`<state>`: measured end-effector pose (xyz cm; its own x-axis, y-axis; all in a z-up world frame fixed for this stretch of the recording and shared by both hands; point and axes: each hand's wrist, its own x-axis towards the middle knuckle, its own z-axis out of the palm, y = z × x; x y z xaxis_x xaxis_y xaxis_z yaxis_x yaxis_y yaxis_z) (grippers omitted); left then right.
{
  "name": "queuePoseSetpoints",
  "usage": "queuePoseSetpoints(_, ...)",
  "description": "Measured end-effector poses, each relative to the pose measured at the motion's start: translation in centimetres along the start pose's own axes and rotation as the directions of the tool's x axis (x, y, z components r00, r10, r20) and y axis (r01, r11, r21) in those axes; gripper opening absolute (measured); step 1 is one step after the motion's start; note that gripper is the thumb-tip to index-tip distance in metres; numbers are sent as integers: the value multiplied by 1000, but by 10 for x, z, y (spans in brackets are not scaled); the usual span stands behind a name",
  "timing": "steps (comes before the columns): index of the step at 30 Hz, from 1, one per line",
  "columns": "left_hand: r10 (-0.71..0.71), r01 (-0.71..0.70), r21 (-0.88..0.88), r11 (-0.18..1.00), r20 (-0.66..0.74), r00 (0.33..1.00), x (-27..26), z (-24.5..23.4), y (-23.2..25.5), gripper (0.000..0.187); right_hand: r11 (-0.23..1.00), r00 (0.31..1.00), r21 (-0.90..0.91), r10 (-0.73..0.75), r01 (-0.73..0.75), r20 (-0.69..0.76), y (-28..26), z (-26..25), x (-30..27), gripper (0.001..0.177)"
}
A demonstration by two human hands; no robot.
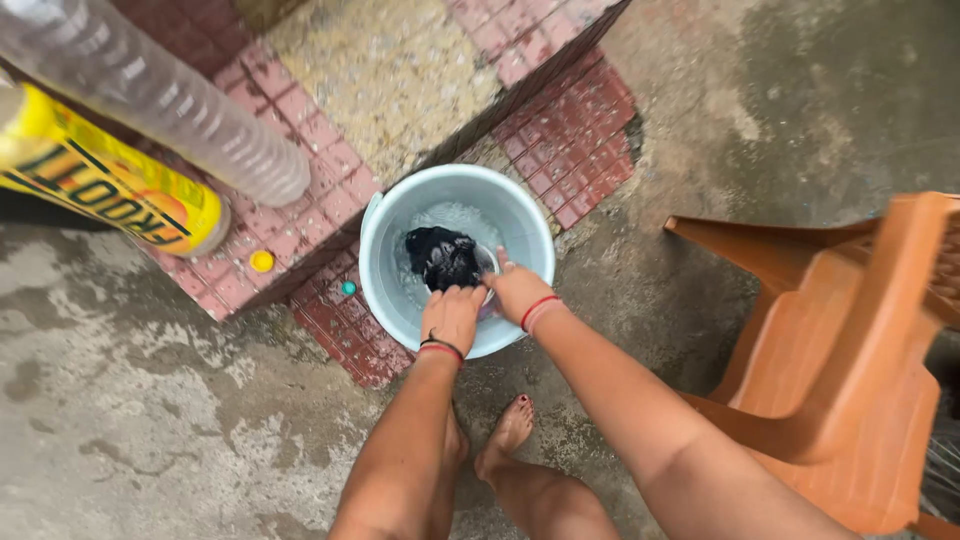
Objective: Clean and rinse plastic chairs using water and a cloth.
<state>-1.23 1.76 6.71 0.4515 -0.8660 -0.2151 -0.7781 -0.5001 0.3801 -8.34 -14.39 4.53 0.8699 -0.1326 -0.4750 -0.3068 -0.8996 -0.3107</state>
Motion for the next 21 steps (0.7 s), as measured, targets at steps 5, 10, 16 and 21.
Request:
queuePoseSetpoints(5, 301, -328, 164, 931, 166, 939, -42, -94, 20, 14, 969, 994, 238, 83, -65, -66, -52, -54, -90, 40)
queuePoseSetpoints(10, 538, -565, 294, 771, 175, 825, -61, -198, 69, 19, 953, 930, 301, 131, -23, -344, -80, -124, -179, 35)
queuePoseSetpoints(16, 801, -815, 39, 578, 161, 576, -73, -321, 194, 21, 911, 799, 404, 180, 85, -574, -65, -218, -342, 29)
queuePoseSetpoints(21, 527, -665, -309, 680, -423, 737, -22, -372, 319, 70, 948, 630, 291, 147, 131, -763, -19, -286, -476, 21)
